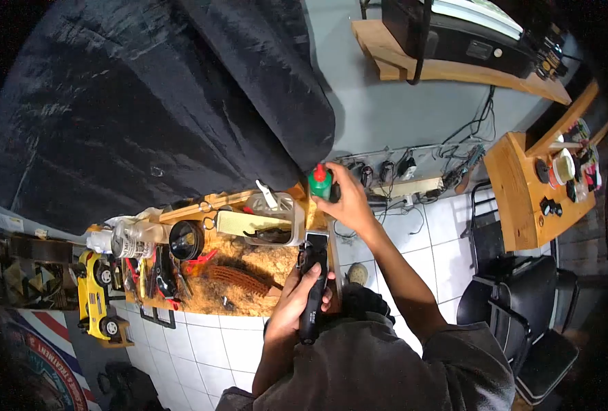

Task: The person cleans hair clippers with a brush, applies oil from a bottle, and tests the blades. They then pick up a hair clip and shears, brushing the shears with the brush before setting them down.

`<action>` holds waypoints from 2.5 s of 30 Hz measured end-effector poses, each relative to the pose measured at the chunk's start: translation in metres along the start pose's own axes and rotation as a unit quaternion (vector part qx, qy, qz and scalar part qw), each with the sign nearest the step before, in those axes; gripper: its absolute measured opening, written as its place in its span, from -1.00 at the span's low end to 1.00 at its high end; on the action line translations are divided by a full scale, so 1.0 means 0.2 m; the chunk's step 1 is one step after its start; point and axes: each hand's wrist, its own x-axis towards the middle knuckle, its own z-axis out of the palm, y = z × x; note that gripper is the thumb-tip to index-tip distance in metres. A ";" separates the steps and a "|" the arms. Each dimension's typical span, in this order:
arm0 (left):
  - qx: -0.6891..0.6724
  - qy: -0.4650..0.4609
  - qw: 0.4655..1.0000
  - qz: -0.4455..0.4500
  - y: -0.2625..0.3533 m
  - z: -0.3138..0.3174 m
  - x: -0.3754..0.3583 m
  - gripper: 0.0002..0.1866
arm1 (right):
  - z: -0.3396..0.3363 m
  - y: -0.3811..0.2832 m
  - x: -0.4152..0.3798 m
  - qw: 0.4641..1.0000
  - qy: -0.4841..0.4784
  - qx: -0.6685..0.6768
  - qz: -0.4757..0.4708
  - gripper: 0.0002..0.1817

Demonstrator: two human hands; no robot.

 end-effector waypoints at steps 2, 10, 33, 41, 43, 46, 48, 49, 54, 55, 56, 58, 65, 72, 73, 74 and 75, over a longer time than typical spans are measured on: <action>0.002 -0.026 1.000 -0.008 0.02 -0.02 -0.01 -0.60 | -0.06 -0.02 -0.10 0.999 -0.006 -0.030 0.034 -0.34; 0.100 -0.137 0.986 0.004 0.05 -0.11 -0.05 -0.58 | -0.31 -0.35 -0.55 0.959 -0.005 0.138 0.248 -0.58; 0.299 -0.239 0.919 0.095 0.09 -0.40 -0.07 -0.67 | -0.16 -0.93 -0.68 0.951 0.036 -0.202 0.231 -0.42; 0.313 -0.222 0.920 0.079 0.14 -0.44 -0.06 -0.63 | -0.13 -0.92 -0.63 0.952 0.001 -0.195 0.237 -0.32; 0.311 -0.217 0.921 0.086 0.14 -0.44 -0.05 -0.63 | -0.12 -0.90 -0.62 0.957 0.019 -0.222 0.186 -0.37; 0.316 -0.206 0.923 0.081 0.16 -0.44 -0.06 -0.63 | -0.14 -0.96 -0.56 0.961 0.025 -0.126 0.245 -0.48; 0.322 -0.201 0.923 0.069 0.16 -0.44 -0.06 -0.63 | -0.14 -0.94 -0.57 0.964 0.041 -0.100 0.242 -0.53; 0.324 -0.199 0.922 0.070 0.16 -0.44 -0.06 -0.65 | -0.14 -0.93 -0.57 0.967 0.058 -0.073 0.239 -0.58; 0.320 -0.208 0.922 0.066 0.16 -0.44 -0.06 -0.63 | -0.12 -0.88 -0.58 0.964 0.064 -0.012 0.257 -0.62; 0.314 -0.208 0.924 0.065 0.16 -0.44 -0.06 -0.63 | -0.12 -0.88 -0.58 0.958 0.074 0.002 0.277 -0.64; 0.308 -0.207 0.926 0.065 0.16 -0.44 -0.06 -0.63 | -0.12 -0.88 -0.58 0.958 0.074 0.002 0.278 -0.64; 0.306 -0.201 0.929 0.049 0.17 -0.44 -0.07 -0.63 | -0.12 -0.89 -0.57 0.930 0.071 0.050 0.357 -0.66; 0.304 -0.176 0.935 0.049 0.20 -0.43 -0.10 -0.73 | -0.13 -0.85 -0.60 0.900 0.073 0.099 0.417 -0.69; 0.264 -0.149 0.951 0.069 0.20 -0.43 -0.11 -0.73 | -0.13 -0.80 -0.66 0.919 0.081 0.056 0.382 -0.70; 0.280 -0.146 0.947 0.053 0.20 -0.44 -0.11 -0.72 | -0.13 -0.81 -0.66 0.921 0.089 0.066 0.375 -0.70; 0.296 -0.143 0.944 0.038 0.20 -0.44 -0.10 -0.71 | -0.13 -0.81 -0.67 0.920 0.090 0.066 0.375 -0.70; 0.297 -0.144 0.943 0.038 0.20 -0.44 -0.10 -0.71 | -0.13 -0.80 -0.67 0.923 0.094 0.060 0.369 -0.71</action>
